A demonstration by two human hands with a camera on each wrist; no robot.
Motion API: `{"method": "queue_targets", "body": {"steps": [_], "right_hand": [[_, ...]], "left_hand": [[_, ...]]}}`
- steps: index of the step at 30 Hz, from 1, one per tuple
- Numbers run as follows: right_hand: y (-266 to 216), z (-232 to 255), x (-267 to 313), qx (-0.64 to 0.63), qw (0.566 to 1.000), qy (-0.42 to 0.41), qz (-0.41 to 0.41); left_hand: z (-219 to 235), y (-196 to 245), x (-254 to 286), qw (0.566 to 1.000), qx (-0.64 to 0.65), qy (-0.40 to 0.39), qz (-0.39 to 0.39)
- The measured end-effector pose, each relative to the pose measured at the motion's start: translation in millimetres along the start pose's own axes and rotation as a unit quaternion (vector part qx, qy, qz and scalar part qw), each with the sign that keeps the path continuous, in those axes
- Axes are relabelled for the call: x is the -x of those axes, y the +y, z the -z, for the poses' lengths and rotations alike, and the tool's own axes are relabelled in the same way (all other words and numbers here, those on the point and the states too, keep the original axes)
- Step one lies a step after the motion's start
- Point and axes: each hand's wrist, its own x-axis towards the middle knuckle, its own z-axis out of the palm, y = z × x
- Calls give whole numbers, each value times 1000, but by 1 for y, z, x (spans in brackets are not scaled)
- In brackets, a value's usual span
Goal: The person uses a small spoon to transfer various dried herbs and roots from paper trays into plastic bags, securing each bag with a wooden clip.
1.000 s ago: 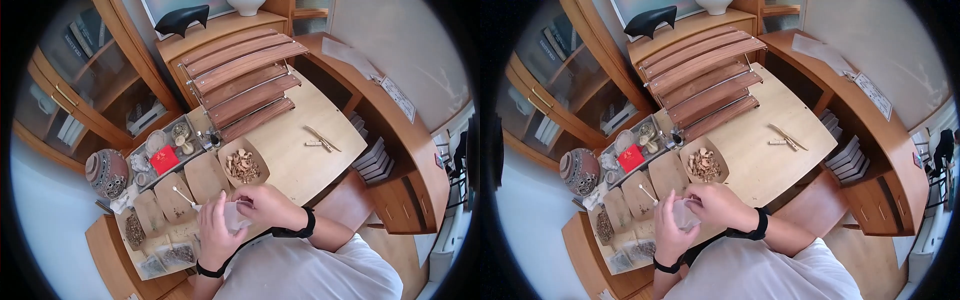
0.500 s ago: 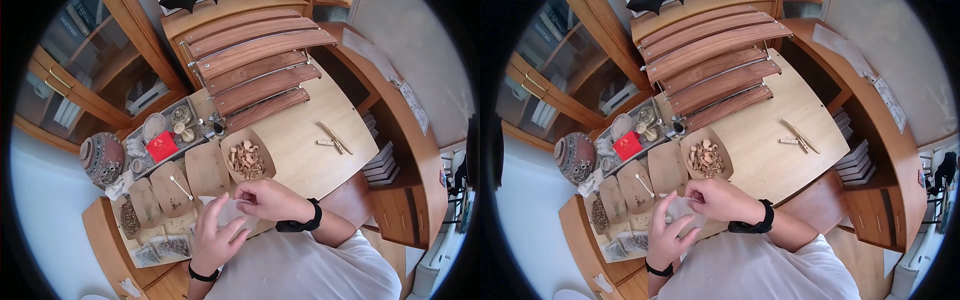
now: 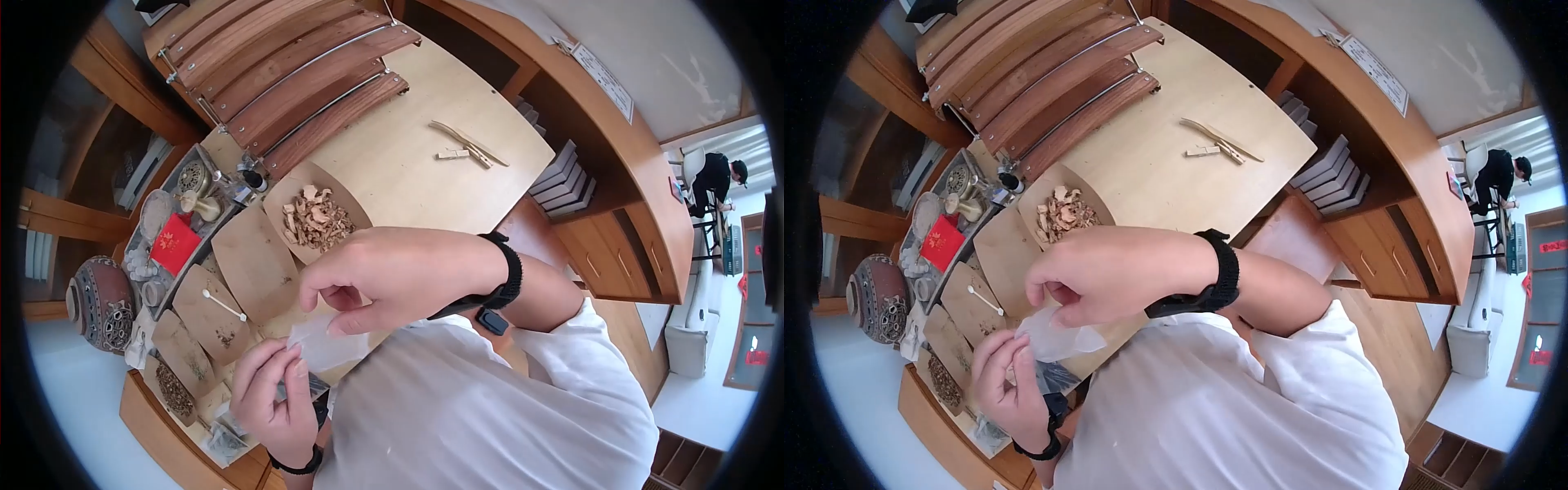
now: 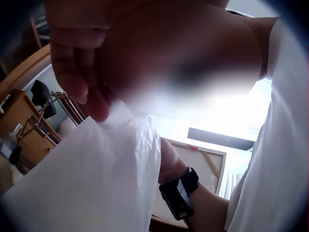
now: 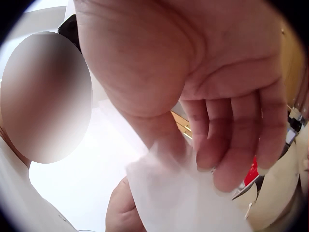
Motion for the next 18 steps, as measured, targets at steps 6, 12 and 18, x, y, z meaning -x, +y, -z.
{"method": "queue_targets", "body": {"steps": [6,12,18], "right_hand": [[2,24,23,-38,987,158,14],[20,-2,21,22,979,204,2],[26,-45,0,165,968,185,44]], "left_hand": [[1,2,1,990,2,-16,140],[-17,-6,-21,985,1,-58,165],[-26,-12,-26,986,6,-62,157]]}}
